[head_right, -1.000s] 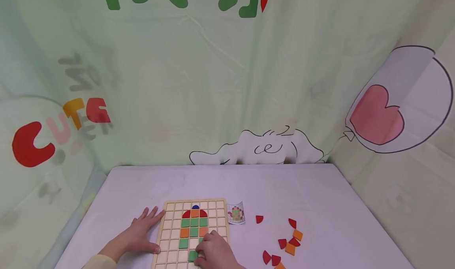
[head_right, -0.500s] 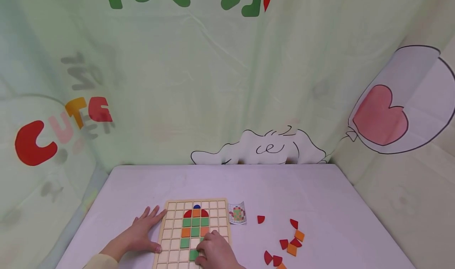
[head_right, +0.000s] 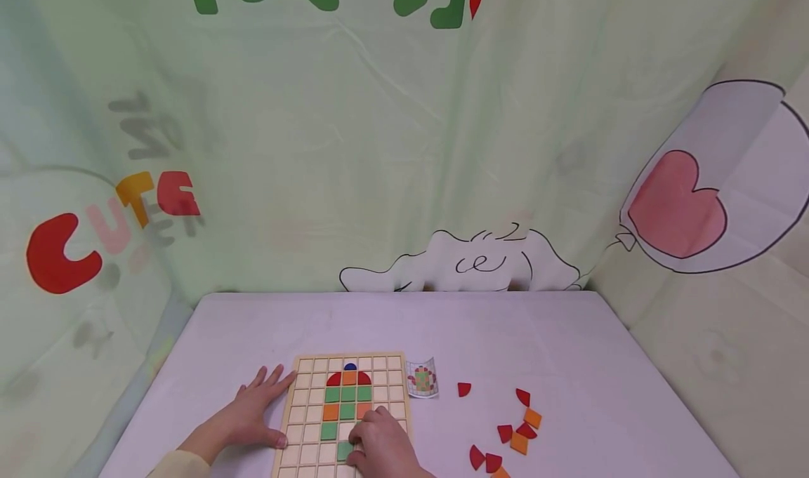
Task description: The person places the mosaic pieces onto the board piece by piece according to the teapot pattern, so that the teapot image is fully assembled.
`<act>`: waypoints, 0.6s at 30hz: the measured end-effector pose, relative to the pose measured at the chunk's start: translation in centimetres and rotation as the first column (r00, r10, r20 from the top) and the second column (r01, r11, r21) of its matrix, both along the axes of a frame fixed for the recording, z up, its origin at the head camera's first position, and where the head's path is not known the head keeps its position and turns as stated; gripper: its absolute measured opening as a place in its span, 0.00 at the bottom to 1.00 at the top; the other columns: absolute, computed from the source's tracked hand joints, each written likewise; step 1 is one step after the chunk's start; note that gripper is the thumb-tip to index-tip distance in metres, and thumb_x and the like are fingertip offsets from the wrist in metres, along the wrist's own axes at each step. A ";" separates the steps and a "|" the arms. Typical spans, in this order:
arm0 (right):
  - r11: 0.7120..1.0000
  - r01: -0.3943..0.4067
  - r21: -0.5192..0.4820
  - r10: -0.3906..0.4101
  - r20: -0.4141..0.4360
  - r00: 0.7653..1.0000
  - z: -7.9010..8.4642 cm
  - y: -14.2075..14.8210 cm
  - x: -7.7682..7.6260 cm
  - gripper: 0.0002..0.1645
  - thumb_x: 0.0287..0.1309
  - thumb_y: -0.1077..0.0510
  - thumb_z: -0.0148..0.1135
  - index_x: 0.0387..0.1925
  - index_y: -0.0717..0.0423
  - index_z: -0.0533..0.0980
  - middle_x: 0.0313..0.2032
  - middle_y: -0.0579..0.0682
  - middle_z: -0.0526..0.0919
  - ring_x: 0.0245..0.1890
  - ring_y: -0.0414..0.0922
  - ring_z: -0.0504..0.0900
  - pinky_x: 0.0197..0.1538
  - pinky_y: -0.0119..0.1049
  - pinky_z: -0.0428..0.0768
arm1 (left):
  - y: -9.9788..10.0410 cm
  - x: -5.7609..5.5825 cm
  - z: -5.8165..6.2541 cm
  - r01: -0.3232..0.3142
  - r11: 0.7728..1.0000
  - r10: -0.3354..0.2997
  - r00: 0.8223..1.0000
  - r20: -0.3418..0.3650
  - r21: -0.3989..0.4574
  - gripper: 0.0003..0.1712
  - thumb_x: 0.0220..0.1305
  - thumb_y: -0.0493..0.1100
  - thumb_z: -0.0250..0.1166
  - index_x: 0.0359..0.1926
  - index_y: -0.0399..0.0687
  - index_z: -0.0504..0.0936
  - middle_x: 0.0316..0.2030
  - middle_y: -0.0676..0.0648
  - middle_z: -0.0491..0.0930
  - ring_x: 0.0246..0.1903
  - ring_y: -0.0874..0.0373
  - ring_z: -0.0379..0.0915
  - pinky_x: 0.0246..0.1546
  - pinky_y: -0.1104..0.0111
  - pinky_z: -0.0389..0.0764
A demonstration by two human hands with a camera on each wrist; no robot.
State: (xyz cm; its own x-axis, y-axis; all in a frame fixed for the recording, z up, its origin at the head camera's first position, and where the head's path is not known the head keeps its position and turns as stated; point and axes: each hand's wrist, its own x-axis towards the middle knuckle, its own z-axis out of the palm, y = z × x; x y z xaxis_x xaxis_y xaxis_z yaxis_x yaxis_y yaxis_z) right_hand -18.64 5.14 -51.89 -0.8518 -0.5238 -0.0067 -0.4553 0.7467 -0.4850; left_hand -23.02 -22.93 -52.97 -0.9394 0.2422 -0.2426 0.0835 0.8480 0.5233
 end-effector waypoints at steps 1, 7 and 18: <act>1.000 0.004 -0.003 -0.004 0.007 1.000 0.0 0.0 0.0 0.10 0.50 0.54 0.79 0.34 0.51 0.88 0.31 0.35 0.81 0.34 0.32 0.68 0.39 0.28 0.74 | 0.0 0.0 0.0 0.000 1.000 0.000 1.000 0.001 0.001 0.69 0.32 0.55 0.87 0.77 0.46 0.64 0.78 0.32 0.55 0.78 0.26 0.39 0.70 0.26 0.46; 0.999 0.022 -0.024 -0.020 0.066 0.998 0.2 0.2 -0.1 0.10 0.51 0.54 0.79 0.35 0.50 0.88 0.31 0.34 0.80 0.35 0.32 0.67 0.39 0.28 0.74 | 0.1 0.1 0.4 0.004 1.000 -0.004 1.000 0.010 0.007 0.69 0.32 0.55 0.87 0.77 0.46 0.64 0.78 0.31 0.55 0.78 0.26 0.39 0.70 0.25 0.46; 0.989 0.134 -0.069 -0.123 0.151 0.981 0.8 2.9 -0.3 0.10 0.56 0.54 0.75 0.39 0.52 0.88 0.35 0.35 0.82 0.39 0.34 0.71 0.44 0.31 0.80 | 0.1 0.2 0.7 0.001 1.000 -0.001 1.000 0.006 0.008 0.69 0.32 0.54 0.87 0.77 0.46 0.64 0.78 0.31 0.55 0.78 0.26 0.39 0.70 0.26 0.46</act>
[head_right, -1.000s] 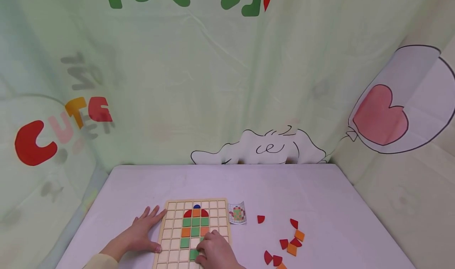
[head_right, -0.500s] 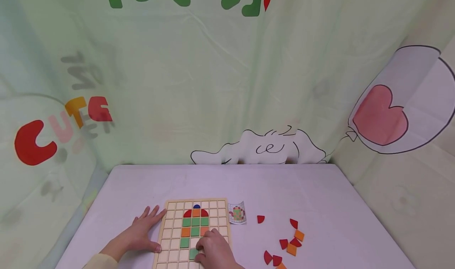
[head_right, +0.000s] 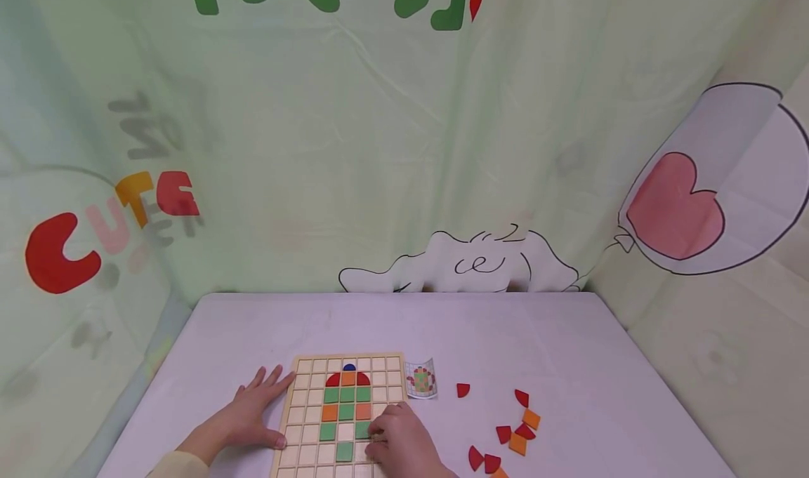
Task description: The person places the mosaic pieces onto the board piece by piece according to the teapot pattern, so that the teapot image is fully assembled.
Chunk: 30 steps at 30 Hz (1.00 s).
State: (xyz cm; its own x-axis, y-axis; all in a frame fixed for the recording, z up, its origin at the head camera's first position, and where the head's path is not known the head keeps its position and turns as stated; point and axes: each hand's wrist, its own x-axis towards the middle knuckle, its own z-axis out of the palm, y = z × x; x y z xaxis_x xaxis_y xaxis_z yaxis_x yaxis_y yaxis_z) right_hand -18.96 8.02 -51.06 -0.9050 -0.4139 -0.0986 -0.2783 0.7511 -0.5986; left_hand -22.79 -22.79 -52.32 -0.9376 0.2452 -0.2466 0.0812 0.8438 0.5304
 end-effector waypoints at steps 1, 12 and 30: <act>1.000 0.020 -0.005 -0.020 0.017 1.000 0.1 0.4 0.0 0.10 0.56 0.54 0.74 0.40 0.53 0.88 0.36 0.36 0.81 0.40 0.36 0.71 0.45 0.32 0.81 | 0.0 0.0 0.0 0.002 1.000 -0.002 1.000 -0.002 0.002 0.69 0.32 0.54 0.87 0.77 0.46 0.64 0.78 0.31 0.55 0.78 0.25 0.39 0.70 0.25 0.46; 0.927 0.374 0.032 -0.376 0.093 0.922 0.8 7.2 -0.4 0.13 0.52 0.60 0.77 0.41 0.54 0.87 0.37 0.44 0.83 0.41 0.43 0.77 0.50 0.46 0.86 | 0.1 0.1 0.4 0.009 1.000 -0.009 1.000 -0.007 0.008 0.67 0.34 0.53 0.87 0.77 0.45 0.64 0.78 0.31 0.54 0.78 0.25 0.39 0.70 0.25 0.46; 0.828 0.557 0.057 -0.560 0.067 0.826 -1.3 22.6 -0.9 0.32 0.59 0.54 0.74 0.58 0.71 0.76 0.49 0.64 0.84 0.47 0.56 0.79 0.52 0.54 0.86 | 0.0 0.0 0.2 0.017 1.000 -0.016 1.000 -0.013 0.006 0.69 0.33 0.54 0.87 0.77 0.45 0.63 0.78 0.30 0.55 0.78 0.25 0.39 0.70 0.25 0.46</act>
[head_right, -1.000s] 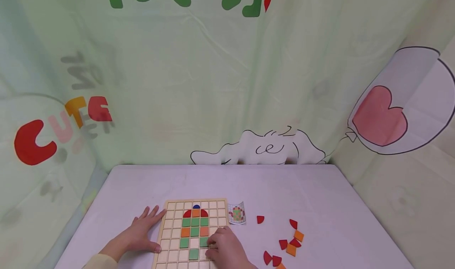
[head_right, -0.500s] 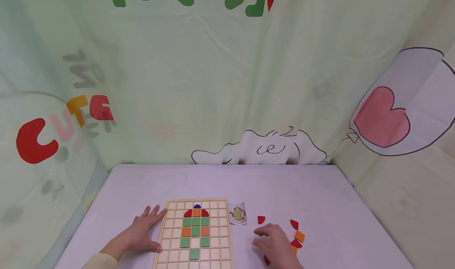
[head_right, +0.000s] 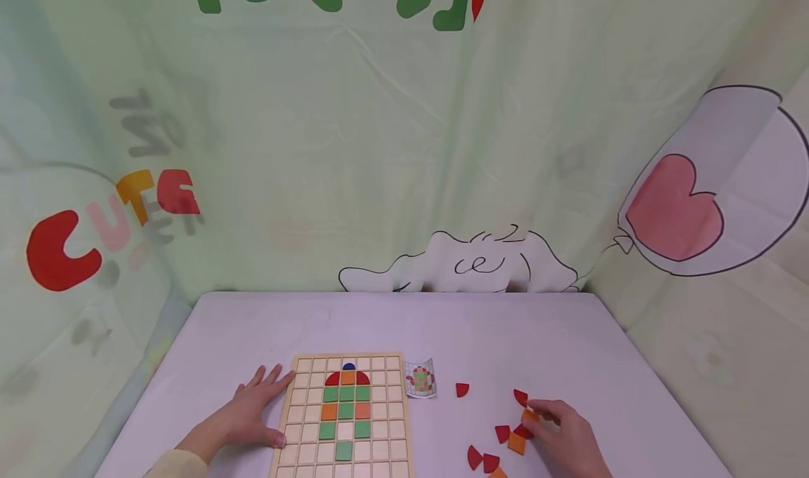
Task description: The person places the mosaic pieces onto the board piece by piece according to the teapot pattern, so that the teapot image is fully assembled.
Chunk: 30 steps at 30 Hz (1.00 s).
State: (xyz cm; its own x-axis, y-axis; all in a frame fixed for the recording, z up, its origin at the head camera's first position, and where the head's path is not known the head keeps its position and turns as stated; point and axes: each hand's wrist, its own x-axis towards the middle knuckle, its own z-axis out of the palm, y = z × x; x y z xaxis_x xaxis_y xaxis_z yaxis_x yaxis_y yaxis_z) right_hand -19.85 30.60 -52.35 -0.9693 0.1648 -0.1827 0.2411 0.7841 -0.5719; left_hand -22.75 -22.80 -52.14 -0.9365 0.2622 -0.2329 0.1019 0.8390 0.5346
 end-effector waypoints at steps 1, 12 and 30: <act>1.000 0.007 -0.006 -0.007 0.006 1.000 -0.2 0.4 -0.1 0.33 0.59 0.53 0.74 0.59 0.72 0.75 0.49 0.66 0.83 0.47 0.56 0.78 0.51 0.53 0.86 | 0.0 0.0 0.0 -0.002 1.000 0.002 1.000 0.001 0.000 0.68 0.33 0.54 0.87 0.77 0.45 0.63 0.78 0.31 0.55 0.78 0.25 0.39 0.70 0.25 0.46; 1.000 0.020 0.009 -0.020 0.041 0.999 -2.0 2.0 -0.7 0.28 0.62 0.57 0.71 0.56 0.73 0.76 0.49 0.65 0.83 0.45 0.55 0.81 0.53 0.54 0.85 | -0.1 0.0 -0.1 -0.004 1.000 0.004 1.000 0.000 0.025 0.69 0.33 0.54 0.87 0.77 0.46 0.63 0.78 0.31 0.54 0.78 0.25 0.38 0.70 0.25 0.45; 0.997 -0.012 0.079 0.007 0.067 0.998 -2.3 2.6 -1.2 0.32 0.57 0.53 0.75 0.54 0.73 0.78 0.47 0.64 0.82 0.48 0.59 0.78 0.56 0.62 0.80 | -0.1 -0.1 -0.4 -0.010 1.000 0.010 1.000 -0.009 0.009 0.69 0.31 0.54 0.88 0.76 0.46 0.64 0.78 0.31 0.56 0.78 0.26 0.40 0.70 0.25 0.46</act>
